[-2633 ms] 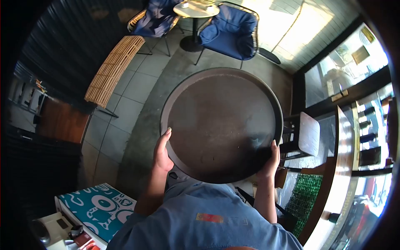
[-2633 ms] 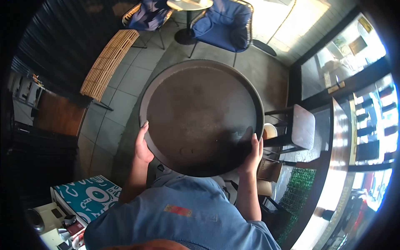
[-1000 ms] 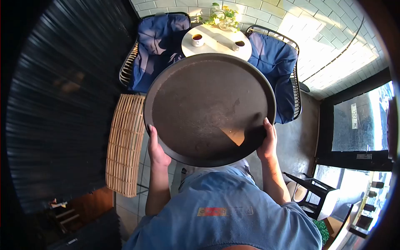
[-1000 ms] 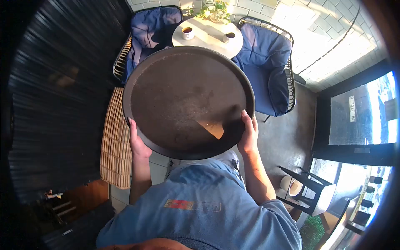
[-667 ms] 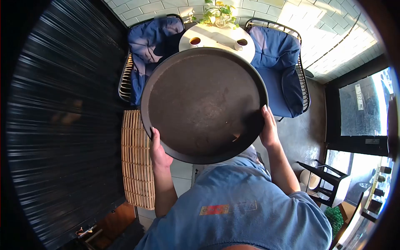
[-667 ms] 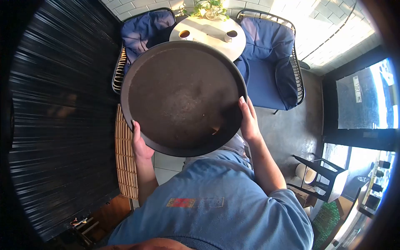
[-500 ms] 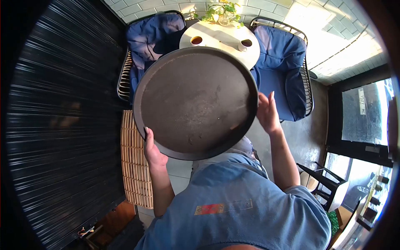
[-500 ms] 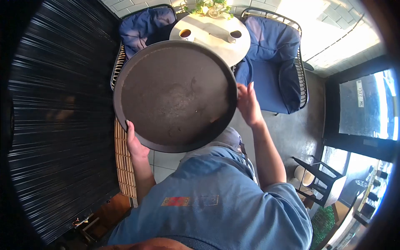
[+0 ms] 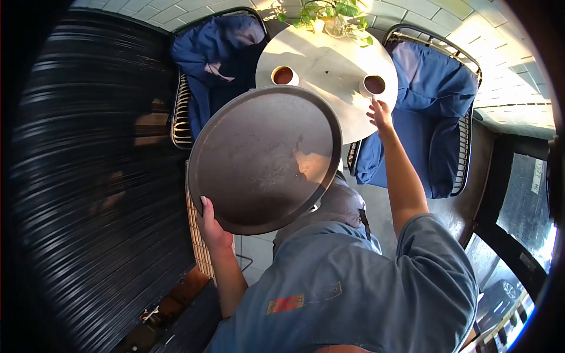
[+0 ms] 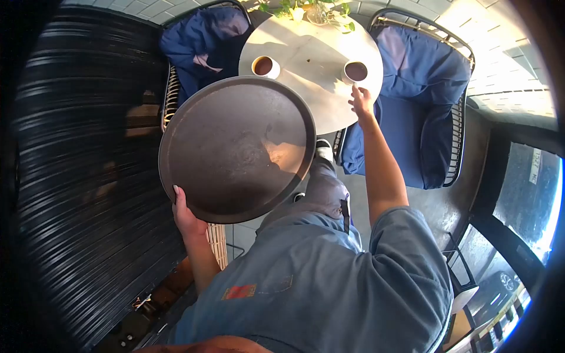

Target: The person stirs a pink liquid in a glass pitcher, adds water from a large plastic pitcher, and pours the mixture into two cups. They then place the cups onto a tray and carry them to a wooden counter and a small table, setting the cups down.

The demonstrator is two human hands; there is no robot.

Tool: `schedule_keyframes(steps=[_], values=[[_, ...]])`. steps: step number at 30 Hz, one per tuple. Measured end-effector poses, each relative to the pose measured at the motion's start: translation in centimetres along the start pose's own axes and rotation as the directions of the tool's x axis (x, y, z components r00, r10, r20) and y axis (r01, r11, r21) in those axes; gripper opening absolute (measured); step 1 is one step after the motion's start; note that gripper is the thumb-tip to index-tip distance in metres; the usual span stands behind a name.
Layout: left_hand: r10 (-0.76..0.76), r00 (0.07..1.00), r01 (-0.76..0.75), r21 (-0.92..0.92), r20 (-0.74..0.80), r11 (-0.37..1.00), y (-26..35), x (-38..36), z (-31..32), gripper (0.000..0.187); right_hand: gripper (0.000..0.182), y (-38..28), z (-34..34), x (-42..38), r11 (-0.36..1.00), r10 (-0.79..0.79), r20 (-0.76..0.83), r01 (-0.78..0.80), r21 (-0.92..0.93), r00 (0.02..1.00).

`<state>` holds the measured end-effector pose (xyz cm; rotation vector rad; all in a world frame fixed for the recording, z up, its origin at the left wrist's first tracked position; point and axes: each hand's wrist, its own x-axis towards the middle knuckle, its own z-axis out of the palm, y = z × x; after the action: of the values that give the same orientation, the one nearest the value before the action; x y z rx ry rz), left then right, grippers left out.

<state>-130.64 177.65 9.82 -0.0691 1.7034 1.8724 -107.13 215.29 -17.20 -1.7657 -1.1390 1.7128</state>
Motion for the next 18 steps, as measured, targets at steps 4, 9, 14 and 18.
schedule_keyframes(steps=[4, 9, 14, 18], values=[[0.006, 0.996, 0.001, 0.088, -0.086, 0.996, -0.3, 0.8, 1.5, 0.056, 0.055, 1.4, 1.4, 1.9, 1.0, -0.014, 0.047, 0.013, 0.023, 0.999], [-0.024, 0.99, 0.038, 0.1, -0.139, 0.994, -0.9, 1.1, 2.0, 0.058, 0.04, 2.3, 3.0, 3.6, 0.974, -0.21, -0.244, 0.18, -0.139, 0.947], [-0.082, 0.993, 0.088, 0.056, -0.088, 0.995, -1.1, 1.6, 2.2, 0.06, 0.039, 2.3, 2.1, 2.9, 0.949, -0.308, -0.267, 0.276, -0.151, 0.913], [-0.067, 0.998, 0.067, 0.064, -0.011, 0.996, -1.4, 1.5, 1.4, 0.061, 0.042, 0.0, 0.0, -2.0, 0.866, -0.466, -0.261, 0.375, -0.331, 0.846]])
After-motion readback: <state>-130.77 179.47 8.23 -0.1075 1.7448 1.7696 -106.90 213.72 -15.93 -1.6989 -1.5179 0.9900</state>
